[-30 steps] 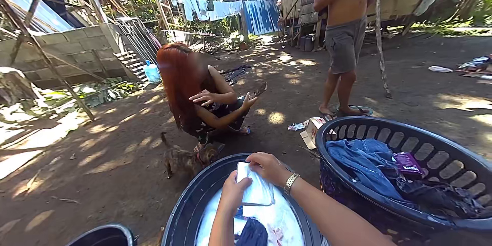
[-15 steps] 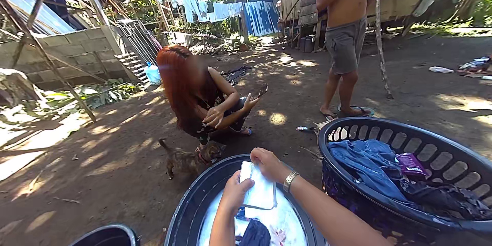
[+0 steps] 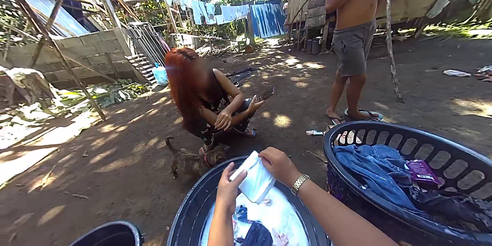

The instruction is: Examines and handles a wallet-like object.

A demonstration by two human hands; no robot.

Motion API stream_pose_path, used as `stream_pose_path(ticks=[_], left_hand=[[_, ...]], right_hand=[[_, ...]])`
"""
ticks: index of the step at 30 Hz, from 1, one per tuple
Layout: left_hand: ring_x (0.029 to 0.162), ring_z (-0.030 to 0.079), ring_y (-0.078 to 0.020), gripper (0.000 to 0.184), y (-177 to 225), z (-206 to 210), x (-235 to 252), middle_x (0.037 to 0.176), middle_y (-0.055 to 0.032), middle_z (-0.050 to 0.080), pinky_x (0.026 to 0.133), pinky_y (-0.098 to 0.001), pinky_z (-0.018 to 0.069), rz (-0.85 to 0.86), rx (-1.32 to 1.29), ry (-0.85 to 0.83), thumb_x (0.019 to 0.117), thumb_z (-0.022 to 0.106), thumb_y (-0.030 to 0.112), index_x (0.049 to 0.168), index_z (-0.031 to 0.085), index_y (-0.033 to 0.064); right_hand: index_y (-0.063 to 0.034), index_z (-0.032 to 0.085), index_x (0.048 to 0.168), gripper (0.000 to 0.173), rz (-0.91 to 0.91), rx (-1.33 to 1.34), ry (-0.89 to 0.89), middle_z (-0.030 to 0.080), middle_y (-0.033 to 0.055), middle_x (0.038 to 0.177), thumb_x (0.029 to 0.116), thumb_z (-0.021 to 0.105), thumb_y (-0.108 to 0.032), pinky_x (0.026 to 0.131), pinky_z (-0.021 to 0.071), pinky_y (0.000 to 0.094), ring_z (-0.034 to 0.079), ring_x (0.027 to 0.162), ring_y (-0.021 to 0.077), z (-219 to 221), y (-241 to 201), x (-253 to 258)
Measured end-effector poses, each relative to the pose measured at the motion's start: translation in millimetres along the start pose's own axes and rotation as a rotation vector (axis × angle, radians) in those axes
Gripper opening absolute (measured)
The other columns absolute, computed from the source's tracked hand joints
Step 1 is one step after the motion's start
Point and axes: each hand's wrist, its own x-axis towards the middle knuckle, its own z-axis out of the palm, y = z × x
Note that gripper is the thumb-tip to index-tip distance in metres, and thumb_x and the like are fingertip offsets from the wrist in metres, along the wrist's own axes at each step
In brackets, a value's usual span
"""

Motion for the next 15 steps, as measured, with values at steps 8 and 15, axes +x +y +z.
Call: stream_pose_path(ticks=[8,15], left_hand=[[0.092,0.069,-0.0330,0.083,-9,21,-4,0.125,-0.0257,0.059,0.071,-0.0442,0.0612,0.034,-0.196,0.161,0.0862,0.069,-0.013,0.155,0.028,0.0096],[0.084,0.071,-0.0281,0.078,6,6,-4,0.119,-0.0243,0.064,0.066,-0.0400,0.0610,0.050,0.140,0.112,0.0823,0.071,-0.014,0.152,0.040,0.0047]], right_hand=[[0.0077,0.073,0.110,0.024,0.275,-0.025,-0.076,0.071,0.0244,0.097,0.0922,0.060,-0.002,0.087,0.0577,0.0447,0.071,0.092,0.0364,9,-21,-5],[-0.0018,0.054,0.147,0.049,0.180,-0.075,-0.425,0.064,0.0261,0.132,0.0979,0.053,-0.005,0.107,0.0482,0.0481,0.061,0.126,0.0402,13,-15,-6]])
